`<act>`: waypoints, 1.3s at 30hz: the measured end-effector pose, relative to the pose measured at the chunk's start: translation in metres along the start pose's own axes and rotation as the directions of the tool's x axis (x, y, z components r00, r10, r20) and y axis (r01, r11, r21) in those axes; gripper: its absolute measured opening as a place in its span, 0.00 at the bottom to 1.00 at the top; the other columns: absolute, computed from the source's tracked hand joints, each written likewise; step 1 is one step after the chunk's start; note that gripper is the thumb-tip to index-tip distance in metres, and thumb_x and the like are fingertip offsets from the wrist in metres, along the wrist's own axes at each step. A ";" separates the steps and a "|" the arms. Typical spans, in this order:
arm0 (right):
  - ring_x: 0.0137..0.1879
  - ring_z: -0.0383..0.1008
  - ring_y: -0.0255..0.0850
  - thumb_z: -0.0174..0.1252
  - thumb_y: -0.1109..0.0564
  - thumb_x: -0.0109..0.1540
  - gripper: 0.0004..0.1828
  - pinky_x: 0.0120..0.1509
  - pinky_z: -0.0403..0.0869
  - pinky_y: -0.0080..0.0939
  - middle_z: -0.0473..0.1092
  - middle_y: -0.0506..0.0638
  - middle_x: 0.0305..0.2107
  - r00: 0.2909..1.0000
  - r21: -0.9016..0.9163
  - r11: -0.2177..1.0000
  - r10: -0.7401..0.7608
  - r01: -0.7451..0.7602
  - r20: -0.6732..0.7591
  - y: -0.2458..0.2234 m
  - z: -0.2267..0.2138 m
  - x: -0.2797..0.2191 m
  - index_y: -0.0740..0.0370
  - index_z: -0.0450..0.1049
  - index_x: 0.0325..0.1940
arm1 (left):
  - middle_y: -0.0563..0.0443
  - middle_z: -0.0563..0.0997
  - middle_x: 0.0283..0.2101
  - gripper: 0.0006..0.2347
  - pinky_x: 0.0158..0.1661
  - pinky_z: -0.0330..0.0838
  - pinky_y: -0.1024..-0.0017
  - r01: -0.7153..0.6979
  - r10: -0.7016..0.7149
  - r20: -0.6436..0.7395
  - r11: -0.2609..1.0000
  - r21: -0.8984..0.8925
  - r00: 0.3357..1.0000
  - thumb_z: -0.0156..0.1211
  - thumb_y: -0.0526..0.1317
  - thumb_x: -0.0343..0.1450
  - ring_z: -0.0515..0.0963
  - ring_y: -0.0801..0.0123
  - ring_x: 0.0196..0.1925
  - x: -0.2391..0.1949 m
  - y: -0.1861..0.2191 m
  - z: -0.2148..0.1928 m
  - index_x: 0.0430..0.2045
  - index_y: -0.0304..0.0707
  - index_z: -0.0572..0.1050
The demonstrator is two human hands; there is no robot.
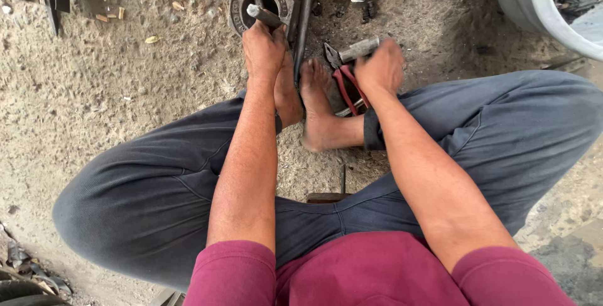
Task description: The person sits on the ground and uses a hammer to strike a metal rod placed inside a metal block. They repeatedly adjust the rod's position and use pliers to grip and manipulate the metal piece during the process.
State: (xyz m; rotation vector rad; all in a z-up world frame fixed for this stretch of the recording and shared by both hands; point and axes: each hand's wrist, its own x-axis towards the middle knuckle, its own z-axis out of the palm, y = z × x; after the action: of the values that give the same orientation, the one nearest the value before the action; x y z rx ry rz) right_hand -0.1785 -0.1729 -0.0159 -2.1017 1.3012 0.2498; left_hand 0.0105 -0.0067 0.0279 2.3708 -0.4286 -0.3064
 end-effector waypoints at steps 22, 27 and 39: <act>0.54 0.77 0.56 0.68 0.57 0.61 0.35 0.59 0.76 0.54 0.72 0.68 0.51 0.776 0.292 0.724 -0.539 0.625 -0.327 -0.049 -0.055 0.007 0.76 0.59 0.64 | 0.36 0.82 0.34 0.10 0.41 0.74 0.48 -0.025 0.032 -0.079 0.996 0.090 0.996 0.59 0.35 0.70 0.81 0.40 0.40 -0.010 -0.004 0.028 0.44 0.43 0.78; 0.36 0.75 0.35 0.58 0.52 0.73 0.18 0.36 0.78 0.34 0.71 0.55 0.37 0.745 0.649 0.547 -0.666 0.530 -0.047 -0.118 -0.149 -0.050 0.63 0.61 0.60 | 0.41 0.82 0.36 0.08 0.41 0.74 0.49 -0.049 0.058 -0.061 0.990 0.130 0.996 0.57 0.34 0.72 0.82 0.42 0.42 -0.011 -0.007 0.033 0.43 0.43 0.75; 0.24 0.67 0.30 0.60 0.54 0.68 0.13 0.23 0.71 0.33 0.66 0.43 0.25 0.847 0.594 0.749 -0.491 0.292 0.202 -0.126 -0.173 -0.071 0.61 0.67 0.50 | 0.41 0.81 0.33 0.06 0.38 0.75 0.51 -0.033 0.037 -0.028 0.989 0.144 0.999 0.56 0.31 0.71 0.83 0.46 0.38 -0.010 -0.007 0.034 0.40 0.40 0.74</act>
State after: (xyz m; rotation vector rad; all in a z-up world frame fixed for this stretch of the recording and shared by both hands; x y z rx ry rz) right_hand -0.1344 -0.1887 0.2050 -1.6792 0.5837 0.0435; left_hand -0.0081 -0.0183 -0.0005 2.5019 -0.4925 -0.2298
